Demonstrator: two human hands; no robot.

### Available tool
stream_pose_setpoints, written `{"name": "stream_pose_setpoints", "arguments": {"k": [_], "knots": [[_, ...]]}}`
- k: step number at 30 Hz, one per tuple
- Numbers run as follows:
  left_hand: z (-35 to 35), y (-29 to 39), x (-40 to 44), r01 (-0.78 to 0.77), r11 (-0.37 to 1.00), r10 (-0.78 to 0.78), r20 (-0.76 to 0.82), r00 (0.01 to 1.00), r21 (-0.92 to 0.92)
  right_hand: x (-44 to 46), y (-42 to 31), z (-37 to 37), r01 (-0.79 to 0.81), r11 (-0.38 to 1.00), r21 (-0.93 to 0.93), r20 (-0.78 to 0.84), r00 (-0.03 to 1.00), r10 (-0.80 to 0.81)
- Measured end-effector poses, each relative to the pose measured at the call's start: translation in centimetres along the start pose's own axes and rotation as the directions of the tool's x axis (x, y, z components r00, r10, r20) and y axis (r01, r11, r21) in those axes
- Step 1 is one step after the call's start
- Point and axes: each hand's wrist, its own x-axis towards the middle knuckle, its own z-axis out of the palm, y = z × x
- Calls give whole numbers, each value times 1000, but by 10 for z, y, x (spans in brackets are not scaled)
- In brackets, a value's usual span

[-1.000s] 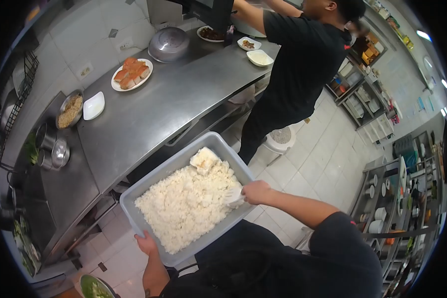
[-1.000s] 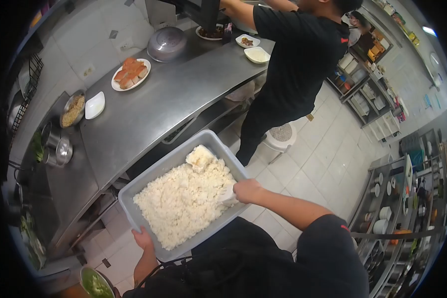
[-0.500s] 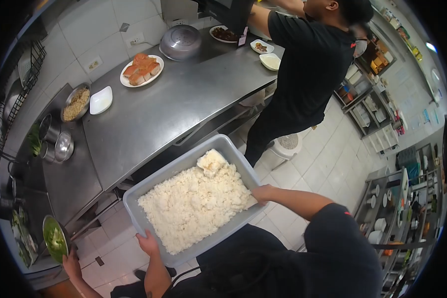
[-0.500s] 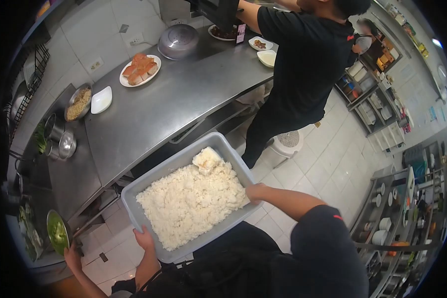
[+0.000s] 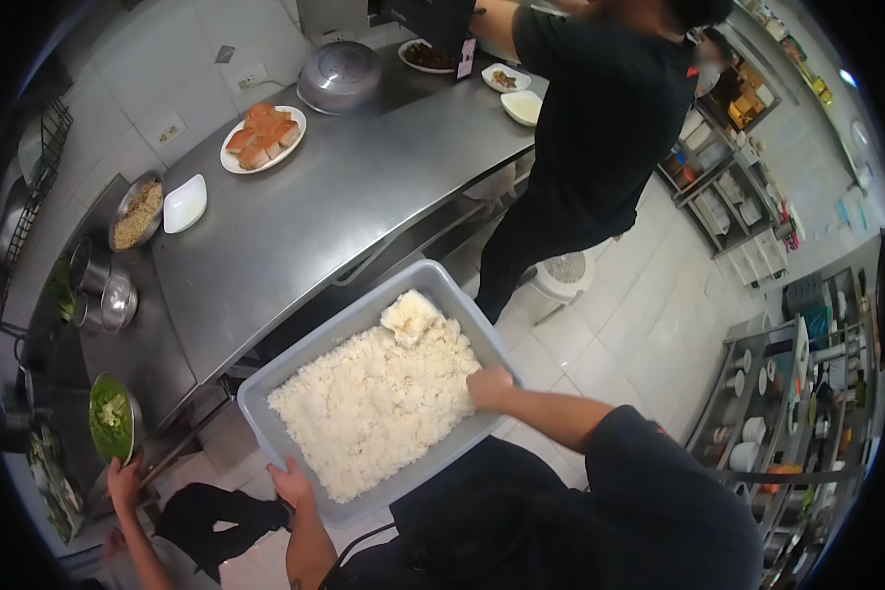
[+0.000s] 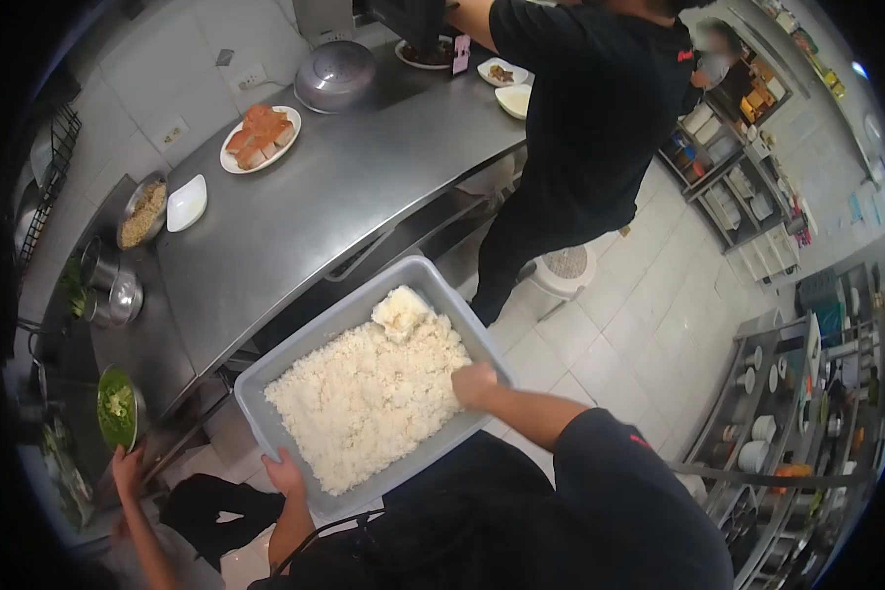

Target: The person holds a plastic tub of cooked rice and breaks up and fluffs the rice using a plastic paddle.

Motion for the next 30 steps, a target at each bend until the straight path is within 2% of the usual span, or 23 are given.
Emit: {"name": "stream_pose_setpoints", "arguments": {"k": [1, 5, 7, 8, 10, 13, 14, 15, 17, 20, 22, 24, 27, 29, 30], "knots": [[-5, 6, -5, 68, 997, -69, 41, 997, 21, -12, -7, 10, 4, 1000, -15, -54, 999, -5], [-1, 5, -7, 32, 999, -32, -20, 999, 20, -43, -25, 47, 2, 1000, 22, -58, 998, -1], [0, -6, -3, -14, 1000, 14, -12, 1000, -20, -56, -5, 76, -13, 979, 204, -206, 977, 56], [0, -6, -4, -10, 1000, 10, 3, 1000, -23, -52, 15, 75, 24, 981, 193, -174, 985, 10], [-2, -1, -6, -14, 1000, 15, 22, 1000, -27, -57, 43, 24, 51, 976, 214, -73, 997, -36], [-3, 3, -9, 31, 1000, -31, 46, 998, 0, -79, 53, -48, 131, 985, 117, -112, 987, -118], [-2, 2, -8, 18, 1000, -18, 32, 999, -7, -81, 47, -63, 150, 988, -34, -56, 987, -152], [-2, 0, -8, 6, 1000, -5, 16, 1000, -12, -79, 39, -71, 177, 967, -182, 4, 984, -179], [-5, 4, -10, 16, 1000, -16, 18, 1000, -21, -53, 26, -42, 169, 951, -260, 23, 985, -169], [1, 0, -6, 4, 1000, -4, -5, 1000, -31, -37, -5, -3, 145, 973, -179, -3, 989, -148], [-1, -10, -6, -12, 1000, 11, -25, 1000, -23, -43, -29, 12, 46, 995, -88, -21, 999, -48], [1, -3, -4, 14, 1000, -14, 2, 1000, -20, -47, -32, 24, 52, 996, -77, -15, 998, -53], [-2, 0, -5, 35, 999, -34, 24, 999, -21, -32, 5, 48, -23, 1000, -18, -52, 998, 22], [-4, 1, -5, 35, 999, -33, 33, 999, -38, -23, 51, 58, -70, 981, 179, 36, 997, 65], [-5, 1, -6, 36, 998, -34, 43, 998, -52, -17, 76, 64, -6, 975, 224, 23, 1000, 1]]}}
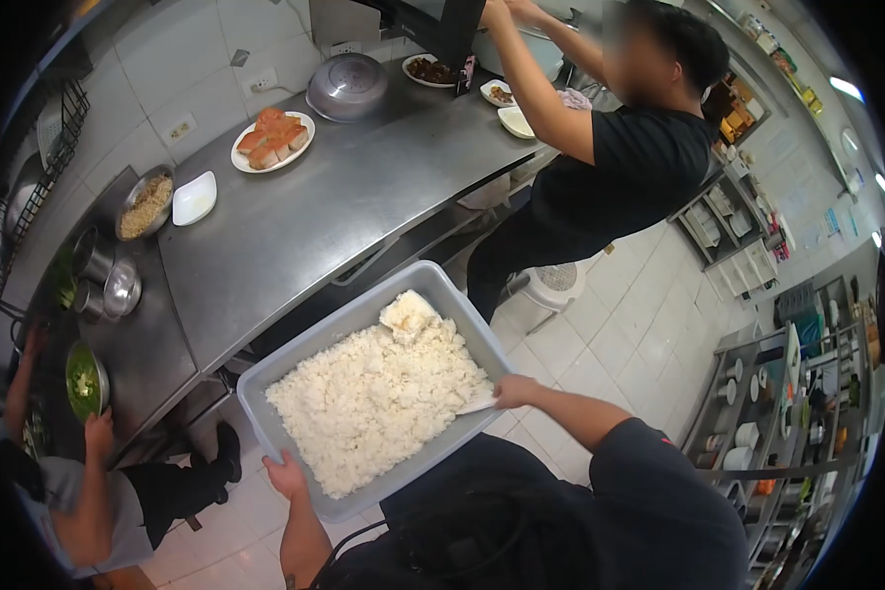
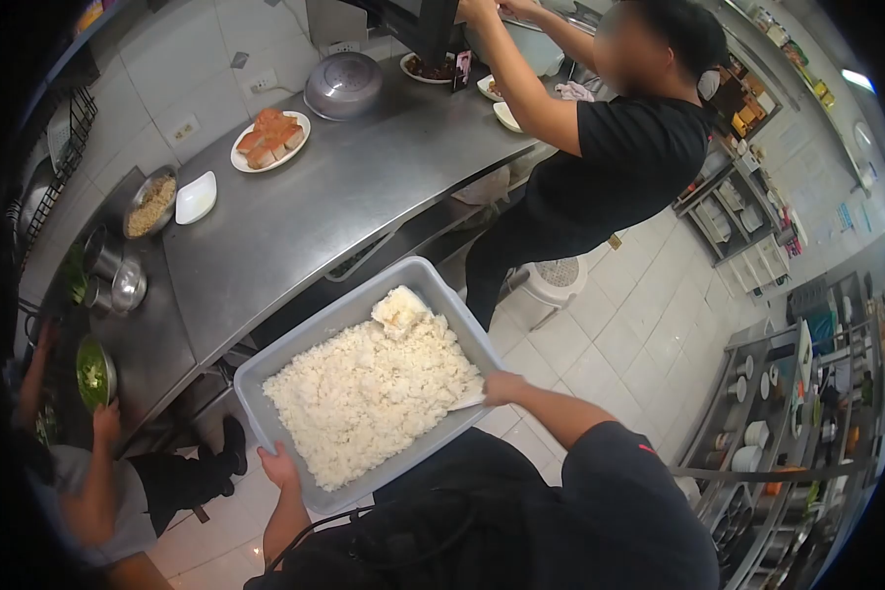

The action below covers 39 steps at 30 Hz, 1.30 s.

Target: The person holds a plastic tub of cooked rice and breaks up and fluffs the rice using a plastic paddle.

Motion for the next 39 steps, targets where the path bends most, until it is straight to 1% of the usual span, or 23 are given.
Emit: {"name": "stream_pose_setpoints", "arguments": {"k": [1, 3, 5, 7, 8, 10, 12, 13, 15, 16, 18, 20, 22, 23, 25, 26, 27, 29, 30, 34, 36, 37, 39], "knots": [[-1, 2, 0, -4, 1000, 4, -4, 1000, 0, 6, 14, -3, 67, 997, 46, -4, 998, -67], [0, 3, -1, -17, 1000, 17, -38, 999, 18, -10, 10, -47, 23, 998, 57, 84, 996, -27], [-2, 3, -2, -20, 999, 21, -18, 1000, 26, -49, -16, -99, 53, 998, -44, -67, 996, -56], [0, 2, 0, -19, 1000, 19, -10, 1000, 25, -53, -38, -122, 71, 984, -165, -74, 994, -84], [-1, 2, 0, -5, 1000, 5, 1, 1000, 25, -42, -46, -114, 71, 984, -165, -74, 994, -84], [1, 3, 0, 7, 1000, -7, 10, 1000, 28, -12, -62, -78, 108, 949, -295, 41, 994, -100], [2, 2, 1, 20, 999, -20, -7, 1000, 26, 7, -85, -35, 25, 979, -204, -85, 995, -43], [2, 2, 3, 24, 999, -23, -7, 1000, 37, 12, -100, -35, 31, 979, -200, -76, 996, -47], [1, -3, -1, -100, 995, 99, -39, 994, -20, 8, -121, -29, -6, 983, -184, -93, 996, -11], [-4, -6, -6, -99, 995, 98, -26, 995, -7, 3, -122, -37, -9, 983, -184, -68, 998, -3], [-2, 8, -2, 37, 999, -37, 4, 999, 18, 5, -99, -31, -25, 987, -160, -91, 996, 11], [1, 3, 1, 22, 1000, -22, 0, 1000, 15, -2, -69, -30, -25, 990, -137, -95, 995, 12], [2, -4, 2, 18, 1000, -18, 1, 1000, 21, -22, -45, -54, 75, 997, 13, 5, 997, -75], [3, -6, 3, -8, 1000, 8, 5, 1000, -5, -29, -43, -71, 76, 997, 9, 17, 997, -76], [4, -9, 1, -44, 999, 44, 12, 999, -29, -56, -50, -118, 45, 990, -133, 102, 994, -31], [4, -7, 1, -29, 999, 29, 6, 1000, -15, -52, -50, -117, 22, 978, -208, 102, 995, -1], [4, -3, 3, -16, 1000, 15, -4, 1000, -4, -44, -51, -108, 20, 978, -205, 92, 996, -1], [3, 2, 2, -5, 1000, 5, -4, 1000, 13, -20, -52, -67, -124, 979, -160, -10, 992, 124], [3, 0, 3, 14, 999, -14, 2, 1000, 41, -12, -62, -60, -97, 969, -228, 9, 995, 102], [-2, 1, -5, -67, 998, 67, -32, 997, 2, -7, -61, -52, -96, 971, -218, 70, 991, 113], [-8, 17, -6, 51, 997, -52, 16, 999, 57, -13, -46, -53, 6, 946, -325, 44, 999, 8], [-1, 11, -2, 61, 997, -61, 8, 998, 44, -22, -48, -70, 11, 940, -340, 38, 999, 2], [7, -10, 3, -26, 1000, 27, -57, 998, 12, -51, -55, -96, 162, 880, -446, 80, 987, -141]]}}
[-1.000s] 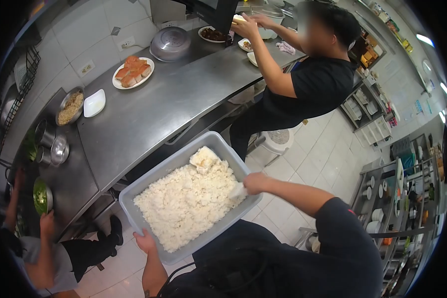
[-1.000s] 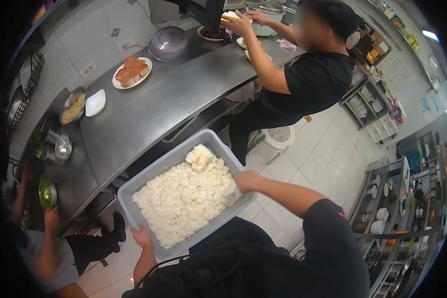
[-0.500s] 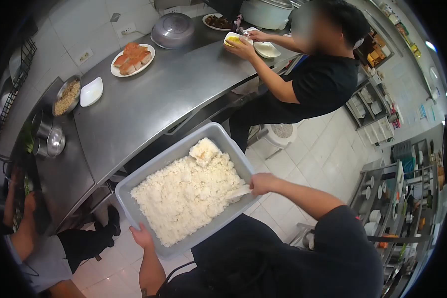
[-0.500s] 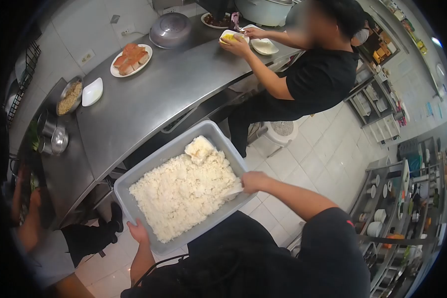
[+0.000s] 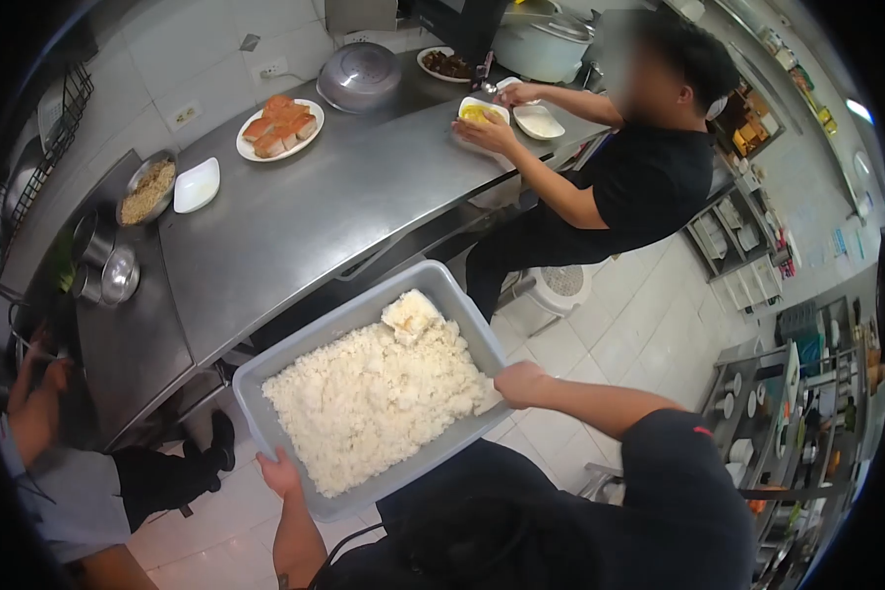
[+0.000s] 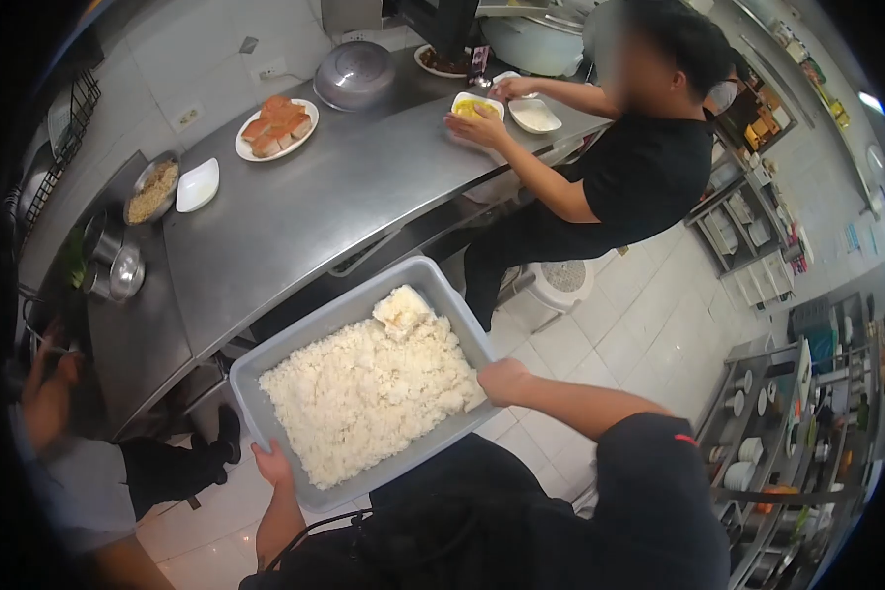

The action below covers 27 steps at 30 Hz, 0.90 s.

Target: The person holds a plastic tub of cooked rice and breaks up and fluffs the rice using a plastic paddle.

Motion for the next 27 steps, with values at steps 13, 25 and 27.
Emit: {"name": "stream_pose_setpoints", "arguments": {"k": [13, 25, 27], "knots": [[-6, 15, -6, 30, 999, -30, 31, 999, 13, 34, -9, 80, -96, 973, 211, -30, 994, 105], [-6, 17, -3, 39, 998, -41, 43, 998, 59, 15, -13, -13, 73, 994, -77, -72, 994, -78], [-4, 11, -1, 32, 998, -33, 21, 999, 60, 39, -40, 11, 82, 996, -17, -112, 990, -84]]}}
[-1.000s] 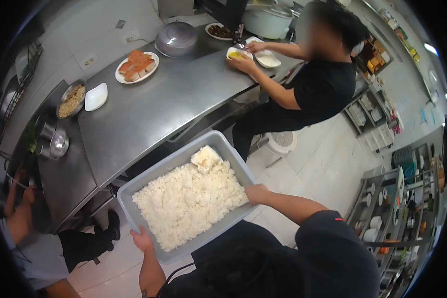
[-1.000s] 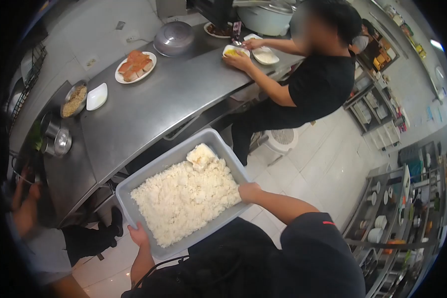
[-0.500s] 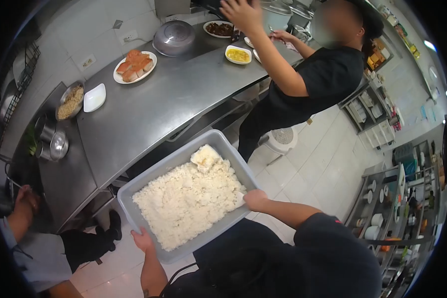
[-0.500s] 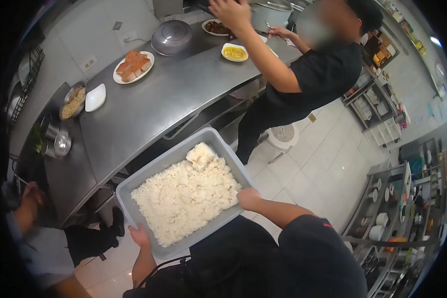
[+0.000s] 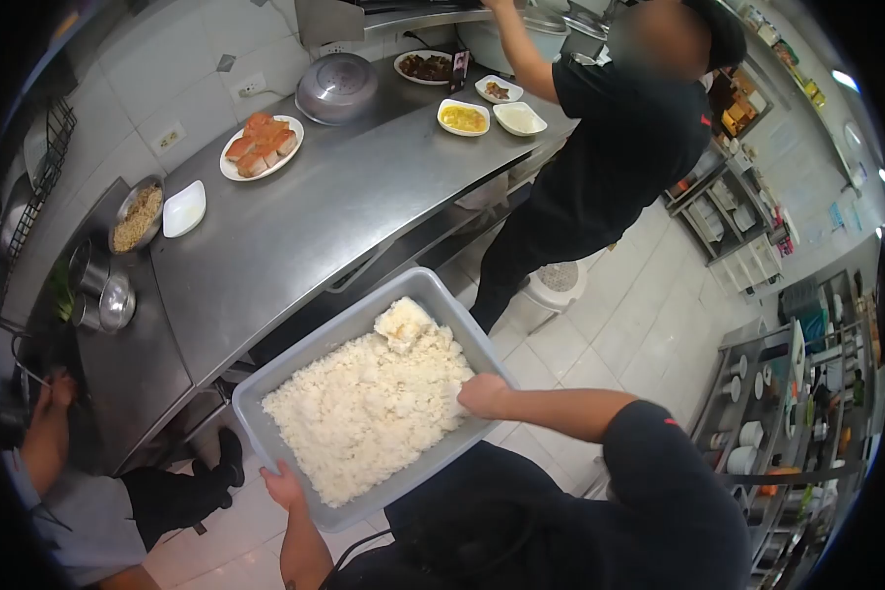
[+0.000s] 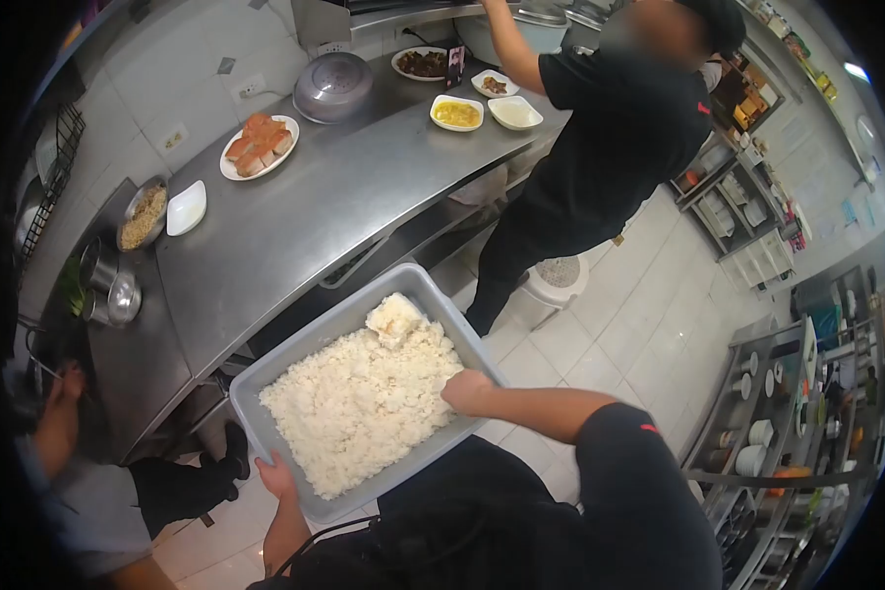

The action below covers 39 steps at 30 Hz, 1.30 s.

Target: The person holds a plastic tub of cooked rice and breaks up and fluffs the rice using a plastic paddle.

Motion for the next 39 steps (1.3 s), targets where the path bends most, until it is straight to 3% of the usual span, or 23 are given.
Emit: {"name": "stream_pose_setpoints", "arguments": {"k": [5, 7, 10, 14, 17, 20, 23, 26, 29, 31, 34, 37, 39], "knots": [[-2, -5, -1, -22, 999, 23, 25, 999, -34, 25, -14, 46, -76, 997, 17, -2, 997, 76], [0, 0, -1, -10, 999, 11, 29, 1000, -40, 10, 19, 54, -132, 950, 283, -8, 990, 140], [-3, 7, 1, 11, 1000, -11, -4, 1000, -23, -4, 37, 73, -32, 927, 373, -99, 992, 74], [-3, 1, -4, -21, 1000, 21, 6, 1000, -18, -42, 35, -5, -23, 984, 175, 49, 999, 15], [-5, 5, -5, 4, 1000, -4, 16, 1000, 12, -39, 32, -20, -78, 997, 17, 150, 986, 75], [-5, 7, -4, 17, 1000, -17, 18, 1000, 23, 2, 30, 37, -196, 965, 174, 188, 969, 163], [4, -9, 1, 11, 999, -11, -5, 1000, 35, 10, 27, 27, -224, 942, 251, 170, 968, 185], [-4, 3, 0, 3, 1000, -3, 0, 1000, 26, 11, 34, 51, -185, 952, 243, 253, 960, 122], [-1, 5, 1, 0, 1000, 0, 11, 1000, 3, -9, 41, 57, -88, 967, 240, 182, 982, 44], [-3, -7, -3, -37, 999, 37, 8, 999, -2, -24, 41, 26, -85, 963, 254, 211, 977, 30], [-1, 0, 0, -26, 1000, 27, -31, 999, 16, -13, 41, -16, -139, 973, 187, 182, 978, 104], [0, 2, 4, 34, 999, -37, 55, 998, 40, 49, 28, 42, -241, 919, 311, 192, 963, 188], [22, -29, 10, -86, 996, 89, -115, 989, 30, 52, 19, 29, -227, 918, 326, 149, 971, 188]]}}
